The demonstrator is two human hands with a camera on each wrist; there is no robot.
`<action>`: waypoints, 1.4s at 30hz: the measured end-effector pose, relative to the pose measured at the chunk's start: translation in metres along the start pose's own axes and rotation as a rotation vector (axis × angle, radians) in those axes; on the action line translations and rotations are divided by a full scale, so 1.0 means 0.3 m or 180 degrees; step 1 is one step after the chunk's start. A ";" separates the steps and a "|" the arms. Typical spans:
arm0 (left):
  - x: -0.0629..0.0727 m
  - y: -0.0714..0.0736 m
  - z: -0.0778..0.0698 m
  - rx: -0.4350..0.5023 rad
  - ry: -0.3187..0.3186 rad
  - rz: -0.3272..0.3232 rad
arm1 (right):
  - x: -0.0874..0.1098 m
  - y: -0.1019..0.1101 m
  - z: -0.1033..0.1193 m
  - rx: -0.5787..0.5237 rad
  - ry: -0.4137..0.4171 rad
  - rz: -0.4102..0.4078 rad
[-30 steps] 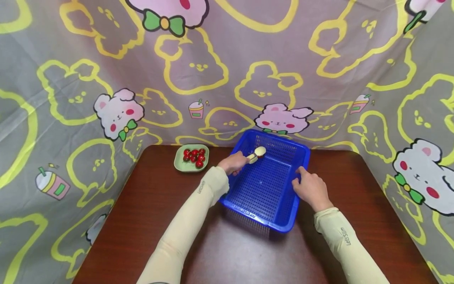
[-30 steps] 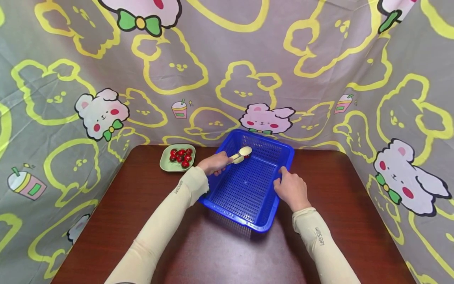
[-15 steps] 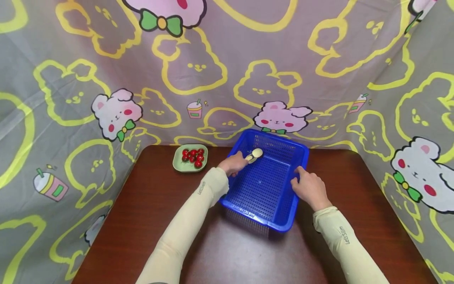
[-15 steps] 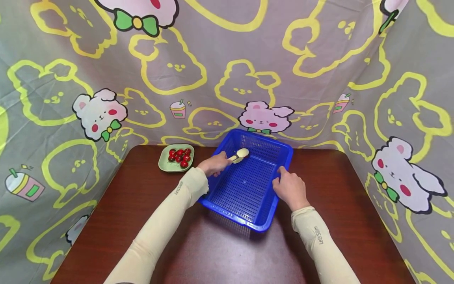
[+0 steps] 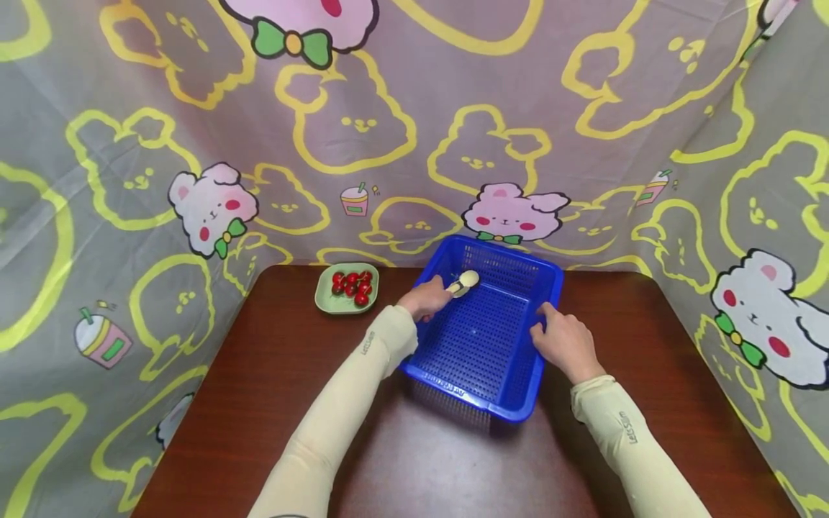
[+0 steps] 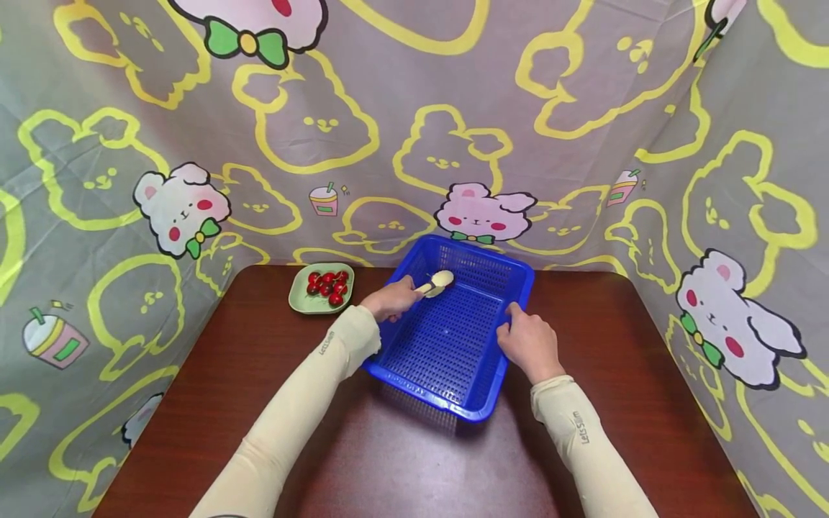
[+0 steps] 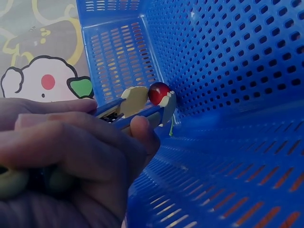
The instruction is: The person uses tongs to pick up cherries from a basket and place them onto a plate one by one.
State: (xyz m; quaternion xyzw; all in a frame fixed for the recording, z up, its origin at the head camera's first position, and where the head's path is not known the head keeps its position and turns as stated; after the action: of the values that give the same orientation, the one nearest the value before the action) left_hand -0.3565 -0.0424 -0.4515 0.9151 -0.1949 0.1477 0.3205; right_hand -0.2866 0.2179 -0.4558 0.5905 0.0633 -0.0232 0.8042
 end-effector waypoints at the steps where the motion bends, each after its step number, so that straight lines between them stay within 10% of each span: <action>1: -0.001 0.000 0.001 -0.0005 0.0001 -0.0008 | 0.000 -0.001 0.000 0.0000 0.0001 0.0003; 30: 0.096 0.081 -0.030 0.0058 -0.0464 -0.0180 | 0.007 -0.005 -0.002 0.0057 -0.0046 0.0018; 42: 0.146 0.126 0.023 0.0343 -0.0347 -0.0196 | 0.004 -0.008 0.001 0.0069 -0.0024 0.0037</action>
State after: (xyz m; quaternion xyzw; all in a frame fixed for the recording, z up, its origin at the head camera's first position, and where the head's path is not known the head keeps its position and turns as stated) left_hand -0.3339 -0.0855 -0.4192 0.9433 -0.1756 0.0981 0.2642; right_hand -0.2856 0.2169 -0.4582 0.5994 0.0566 -0.0215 0.7981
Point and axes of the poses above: each hand's wrist, its own x-axis away from the middle knuckle, its own y-axis out of the back of the hand, z = x × y, the point moved 5 cm from there along -x, towards the middle knuckle, and after that the axes turned 3 degrees about x, right-handed, at the moved point
